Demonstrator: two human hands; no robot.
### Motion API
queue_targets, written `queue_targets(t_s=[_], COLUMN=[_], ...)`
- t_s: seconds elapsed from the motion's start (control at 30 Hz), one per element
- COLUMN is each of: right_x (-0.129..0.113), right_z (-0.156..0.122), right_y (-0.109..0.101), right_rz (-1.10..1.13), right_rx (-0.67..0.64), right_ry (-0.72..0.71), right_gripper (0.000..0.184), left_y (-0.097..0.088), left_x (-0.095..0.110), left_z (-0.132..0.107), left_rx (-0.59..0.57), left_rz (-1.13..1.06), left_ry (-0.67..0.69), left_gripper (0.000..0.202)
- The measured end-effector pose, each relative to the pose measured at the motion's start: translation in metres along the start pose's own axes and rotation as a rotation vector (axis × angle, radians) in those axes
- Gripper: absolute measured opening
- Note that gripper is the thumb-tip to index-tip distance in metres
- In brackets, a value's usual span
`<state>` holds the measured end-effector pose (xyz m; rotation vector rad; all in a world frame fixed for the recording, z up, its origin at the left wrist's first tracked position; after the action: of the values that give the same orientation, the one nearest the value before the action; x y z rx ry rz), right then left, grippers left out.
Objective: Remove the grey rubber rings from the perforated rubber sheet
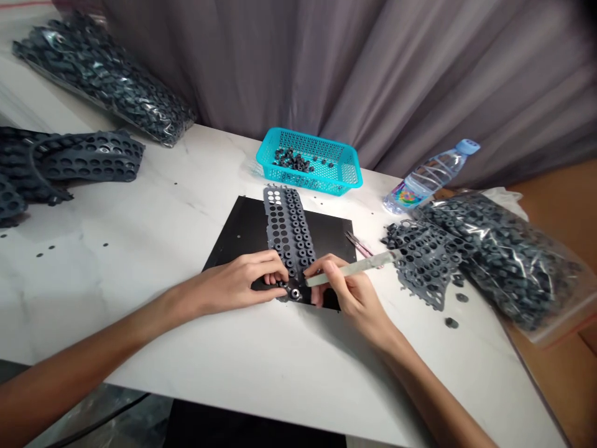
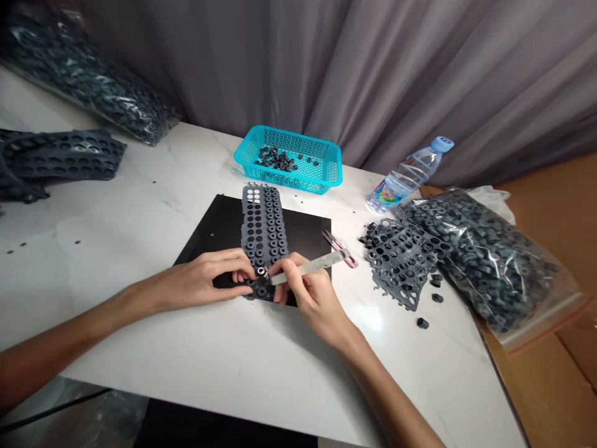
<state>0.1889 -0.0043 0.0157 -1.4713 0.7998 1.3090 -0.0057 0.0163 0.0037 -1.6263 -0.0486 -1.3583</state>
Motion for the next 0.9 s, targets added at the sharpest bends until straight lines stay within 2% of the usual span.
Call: queue_targets(t_s=[0.07, 0.17, 0.4, 0.63, 0.9], right_x=[0.005, 0.015, 0.02, 0.024, 0.027], right_z=[0.004, 0.006, 0.003, 0.004, 0.005], right_y=[0.002, 0.002, 0.007, 0.009, 0.01], right_rz=[0.107, 0.152, 0.081, 0.135, 0.132], right_rx=[0.024, 0.062, -0.012, -0.072, -0.124], right_ry=[0.041, 0.104, 0.126, 0.205, 0.185], right_gripper=[0.046, 0.039, 0.023, 0.008, 0.009], left_y=[0.0, 0.002, 0.004, 0.005, 0.005], left_x=[0.001, 0.001, 0.0, -0.001, -0.002], left_z=[0.0, -0.001, 0.0, 0.001, 0.001], left_rx=[0.021, 0.034, 0.03, 0.028, 0.024], left_rz=[0.009, 0.016, 0.02, 0.024, 0.012], left_ry=[-0.007, -0.013, -0.022, -0.016, -0.021], left_gripper=[0.012, 0.01, 0.01, 0.009, 0.009])
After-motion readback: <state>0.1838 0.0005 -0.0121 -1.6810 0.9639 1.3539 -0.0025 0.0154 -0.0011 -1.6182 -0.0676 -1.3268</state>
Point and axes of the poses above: each hand's wrist, its own z-axis towards the middle knuckle, its own y-axis out of the palm, x = y × z, the point moved 7 cm from there along z, towards the middle knuckle, and after that the axes turned 1 degree about z, right-handed, at the moved point
